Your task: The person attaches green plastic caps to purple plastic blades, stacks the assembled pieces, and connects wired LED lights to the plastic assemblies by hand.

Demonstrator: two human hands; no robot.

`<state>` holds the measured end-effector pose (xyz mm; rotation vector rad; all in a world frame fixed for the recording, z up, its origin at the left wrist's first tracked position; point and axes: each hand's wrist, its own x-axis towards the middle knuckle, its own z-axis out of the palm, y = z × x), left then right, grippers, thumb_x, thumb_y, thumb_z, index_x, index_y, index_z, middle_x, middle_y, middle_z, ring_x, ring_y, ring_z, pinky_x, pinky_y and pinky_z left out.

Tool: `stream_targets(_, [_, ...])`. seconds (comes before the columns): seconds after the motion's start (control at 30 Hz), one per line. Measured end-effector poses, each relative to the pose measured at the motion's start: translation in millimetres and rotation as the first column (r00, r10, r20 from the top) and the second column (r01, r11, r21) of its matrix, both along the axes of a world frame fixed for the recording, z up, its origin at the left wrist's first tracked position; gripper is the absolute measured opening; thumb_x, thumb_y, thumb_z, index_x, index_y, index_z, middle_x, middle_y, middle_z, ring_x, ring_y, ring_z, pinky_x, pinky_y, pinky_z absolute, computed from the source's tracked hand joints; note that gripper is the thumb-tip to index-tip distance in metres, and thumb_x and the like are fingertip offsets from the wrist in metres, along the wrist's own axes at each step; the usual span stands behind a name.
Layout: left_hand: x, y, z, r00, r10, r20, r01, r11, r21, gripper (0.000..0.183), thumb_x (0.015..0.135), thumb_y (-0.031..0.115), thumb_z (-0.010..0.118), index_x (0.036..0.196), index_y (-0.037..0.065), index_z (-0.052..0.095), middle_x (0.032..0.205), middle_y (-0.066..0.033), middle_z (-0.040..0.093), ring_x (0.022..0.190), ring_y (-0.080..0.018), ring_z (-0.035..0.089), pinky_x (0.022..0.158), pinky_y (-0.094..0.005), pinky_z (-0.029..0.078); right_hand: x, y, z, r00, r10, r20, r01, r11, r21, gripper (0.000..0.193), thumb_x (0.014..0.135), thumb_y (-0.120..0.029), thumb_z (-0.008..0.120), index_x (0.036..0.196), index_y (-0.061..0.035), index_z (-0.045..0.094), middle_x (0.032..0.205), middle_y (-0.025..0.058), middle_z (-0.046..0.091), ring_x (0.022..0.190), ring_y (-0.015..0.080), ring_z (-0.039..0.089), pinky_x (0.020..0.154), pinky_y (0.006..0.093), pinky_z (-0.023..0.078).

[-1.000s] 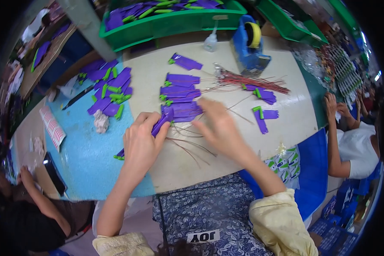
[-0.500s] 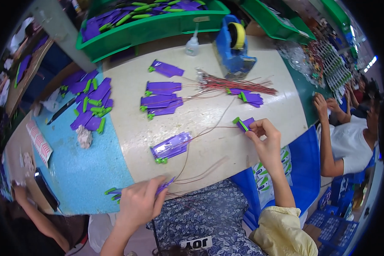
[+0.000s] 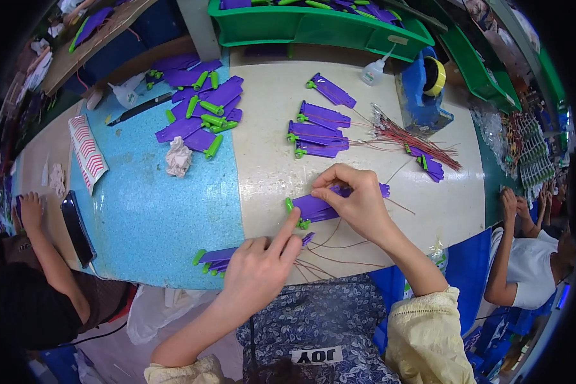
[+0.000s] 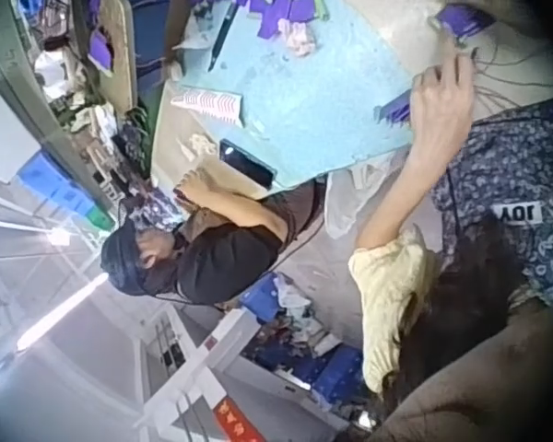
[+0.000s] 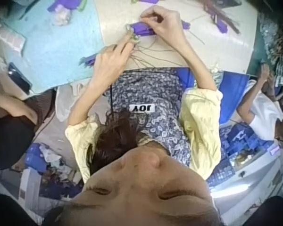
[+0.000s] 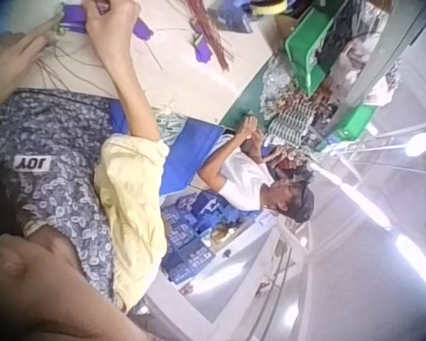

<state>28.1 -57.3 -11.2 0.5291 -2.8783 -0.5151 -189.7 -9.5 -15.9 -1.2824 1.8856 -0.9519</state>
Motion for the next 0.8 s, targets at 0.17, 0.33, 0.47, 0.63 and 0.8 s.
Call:
stream_targets(0.17, [0, -6, -11, 0.991, -0.073, -0.108, 0.074, 0.997, -0.001, 0.019, 0.083, 0.012, 0.064, 0.099, 0.005, 0.055, 0.128, -0.0170, 0.060, 0.062, -0.0240, 0.062, 0.060, -0.0367, 0.052, 1, -1, 6, 0.883, 0.323, -0.341, -0.337, 0.941, 0.018, 0.033, 0.068, -0.003, 0.080, 0.098, -0.0027, 0.069, 0.095, 0.0099, 0.067, 0.097, 0.0295, 0.059, 0.084, 0.0389, 0.048])
stream_targets(0.33, [3, -23, 14, 0.948, 0.316, -0.044, -0.291, 0.912, 0.289, 0.013, 0.095, 0.016, 0.059, 0.103, 0.006, 0.056, 0.079, -0.0144, 0.066, 0.060, -0.0359, 0.065, 0.055, -0.0472, 0.049, -4, 0, 12, 0.962, 0.274, 0.011, -0.269, 0.950, -0.156, 0.021, 0.080, -0.005, 0.074, 0.096, -0.0001, 0.061, 0.089, 0.0119, 0.066, 0.091, 0.0282, 0.061, 0.080, 0.0378, 0.046])
stream_targets(0.47, [-7, -28, 17, 0.940, 0.327, -0.098, -0.219, 0.797, 0.562, 0.021, 0.093, 0.017, 0.061, 0.111, 0.007, 0.057, 0.077, -0.0171, 0.066, 0.066, -0.0386, 0.066, 0.058, -0.0471, 0.049, 9, 17, 29, 0.963, 0.171, 0.207, -0.171, 0.985, -0.017, 0.019, 0.086, -0.004, 0.072, 0.099, 0.0013, 0.059, 0.086, 0.0066, 0.065, 0.081, 0.0114, 0.059, 0.074, 0.0287, 0.048])
stream_targets(0.63, [-23, -17, 13, 0.905, 0.265, -0.334, -0.035, 0.827, 0.561, 0.037, 0.088, 0.021, 0.069, 0.119, 0.005, 0.057, 0.083, -0.0187, 0.068, 0.070, -0.0358, 0.069, 0.058, -0.0412, 0.052, 29, 39, 24, 0.958, 0.081, 0.277, -0.053, 0.993, -0.107, 0.019, 0.085, -0.005, 0.074, 0.098, 0.0017, 0.061, 0.087, 0.0039, 0.066, 0.082, 0.0091, 0.059, 0.075, 0.0264, 0.049])
stream_targets(0.8, [-23, -4, 9, 0.882, 0.318, -0.349, -0.065, 0.815, 0.576, 0.032, 0.087, 0.021, 0.071, 0.113, 0.004, 0.061, 0.078, -0.0165, 0.068, 0.065, -0.0331, 0.069, 0.055, -0.0397, 0.051, 38, 49, 18, 0.976, -0.010, 0.218, 0.039, 0.991, -0.127, 0.021, 0.082, -0.007, 0.077, 0.095, 0.0019, 0.063, 0.089, 0.0028, 0.066, 0.082, 0.0098, 0.059, 0.077, 0.0265, 0.048])
